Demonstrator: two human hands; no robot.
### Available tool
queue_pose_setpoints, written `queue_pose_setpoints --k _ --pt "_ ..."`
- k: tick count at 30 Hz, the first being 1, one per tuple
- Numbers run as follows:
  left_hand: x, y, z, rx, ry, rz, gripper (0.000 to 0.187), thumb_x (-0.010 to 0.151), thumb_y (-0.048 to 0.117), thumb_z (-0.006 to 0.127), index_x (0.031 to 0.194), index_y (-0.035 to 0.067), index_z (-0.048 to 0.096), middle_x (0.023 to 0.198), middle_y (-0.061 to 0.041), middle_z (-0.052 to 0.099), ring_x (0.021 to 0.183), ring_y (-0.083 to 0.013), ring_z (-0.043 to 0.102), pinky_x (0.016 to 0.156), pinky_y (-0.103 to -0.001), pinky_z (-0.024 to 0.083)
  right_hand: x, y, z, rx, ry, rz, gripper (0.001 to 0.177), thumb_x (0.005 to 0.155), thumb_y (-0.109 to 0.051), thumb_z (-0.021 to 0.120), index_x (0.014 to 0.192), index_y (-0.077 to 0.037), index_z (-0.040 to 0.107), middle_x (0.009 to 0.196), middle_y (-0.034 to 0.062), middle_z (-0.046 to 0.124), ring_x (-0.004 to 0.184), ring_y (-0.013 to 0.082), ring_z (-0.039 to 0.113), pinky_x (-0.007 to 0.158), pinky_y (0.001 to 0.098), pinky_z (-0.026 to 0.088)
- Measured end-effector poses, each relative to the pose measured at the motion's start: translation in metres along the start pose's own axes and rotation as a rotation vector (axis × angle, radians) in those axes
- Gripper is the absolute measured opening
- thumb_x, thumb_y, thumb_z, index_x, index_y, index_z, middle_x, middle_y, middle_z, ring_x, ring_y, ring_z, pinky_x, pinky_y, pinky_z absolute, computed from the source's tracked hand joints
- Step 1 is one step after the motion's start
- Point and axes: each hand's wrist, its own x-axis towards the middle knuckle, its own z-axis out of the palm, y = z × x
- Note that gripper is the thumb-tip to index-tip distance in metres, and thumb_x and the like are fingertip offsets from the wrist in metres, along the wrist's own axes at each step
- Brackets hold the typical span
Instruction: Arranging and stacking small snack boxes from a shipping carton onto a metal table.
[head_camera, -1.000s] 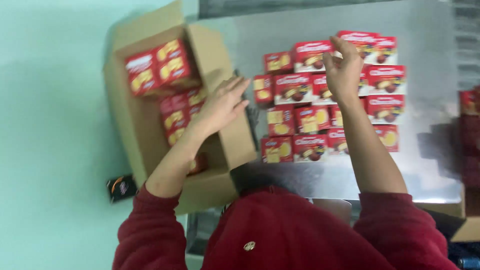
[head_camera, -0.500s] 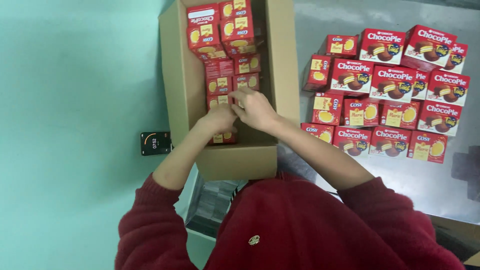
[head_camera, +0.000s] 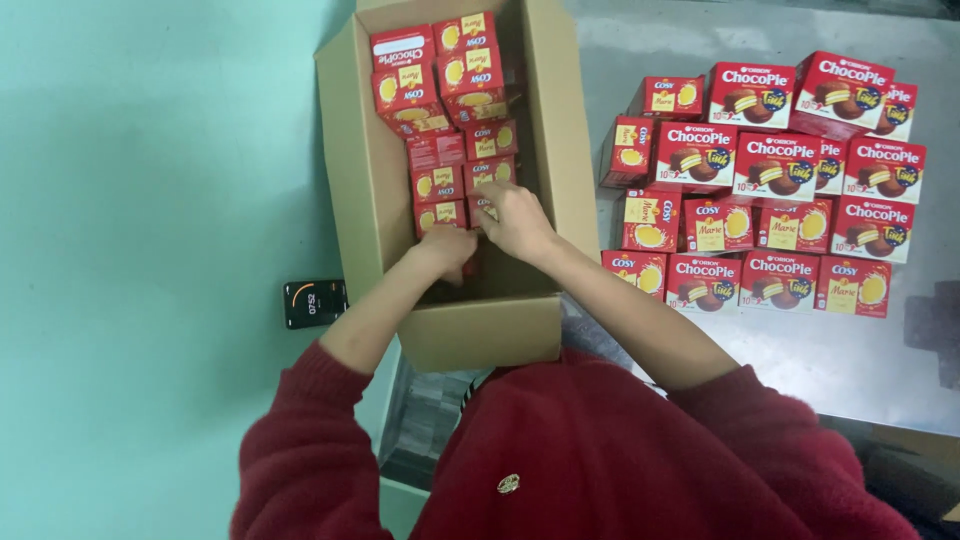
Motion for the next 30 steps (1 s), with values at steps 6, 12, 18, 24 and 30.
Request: queue_pose_setpoints --k 6,12,18,24,30 --pt "-0.145 0.029 -0.159 -0.501 0.225 -0.110 0.082 0.077 0.030 0.085 0.149 0.003 0.058 0.123 -0.030 0.078 0.124 -0.0542 0.071 0.104 -0.066 0.055 0.007 0.005 -0.010 0.251 0.050 0.169 0.042 0.105 -0.037 0.079 0.139 -0.014 0.076 0.133 0.0223 0.075 0.129 0.0458 0.070 0.108 0.0584 0.058" --pt "-0.139 -0.003 -0.112 -0.507 1.000 0.101 0.092 0.062 0.004 0.092 0.148 0.022 0.065 0.144 -0.005 0.070 0.139 -0.0371 0.062 0.118 -0.054 0.039 0.001 -0.036 -0.036 0.922 0.020 0.372 0.069 0.111 -0.055 0.069 0.157 -0.004 0.058 0.142 0.0261 0.067 0.126 0.0413 0.073 0.092 0.0489 0.068" --pt "-0.127 0.029 -0.110 -0.677 1.206 0.193 0.083 0.080 -0.009 0.085 0.155 0.020 0.064 0.189 -0.022 0.006 0.166 -0.0616 -0.008 0.127 -0.083 0.017 0.008 -0.024 -0.039 1.384 0.019 0.336 0.046 0.108 -0.035 0.074 0.142 -0.005 0.065 0.119 0.0134 0.074 0.103 0.0300 0.081 0.086 0.0483 0.072" --pt "-0.119 0.042 -0.095 -1.117 1.217 0.159 0.160 0.072 0.010 0.112 0.183 0.018 -0.003 0.188 -0.021 -0.012 0.173 -0.0466 -0.014 0.140 -0.066 0.005 0.005 -0.005 -0.034 1.524 0.083 0.120 0.060 0.094 -0.006 0.074 0.152 -0.007 0.060 0.130 0.0139 0.070 0.112 0.0259 0.076 0.090 0.0438 0.072" --pt "-0.096 0.044 -0.085 -1.447 1.198 0.304 0.165 0.074 -0.001 0.108 0.181 0.022 -0.015 0.187 -0.022 -0.015 0.173 -0.0448 0.009 0.138 -0.054 0.030 -0.001 -0.013 -0.044 1.656 0.139 0.035 0.061 0.091 0.003 0.072 0.150 -0.004 0.059 0.135 0.0126 0.063 0.126 0.0278 0.069 0.092 0.0416 0.071"
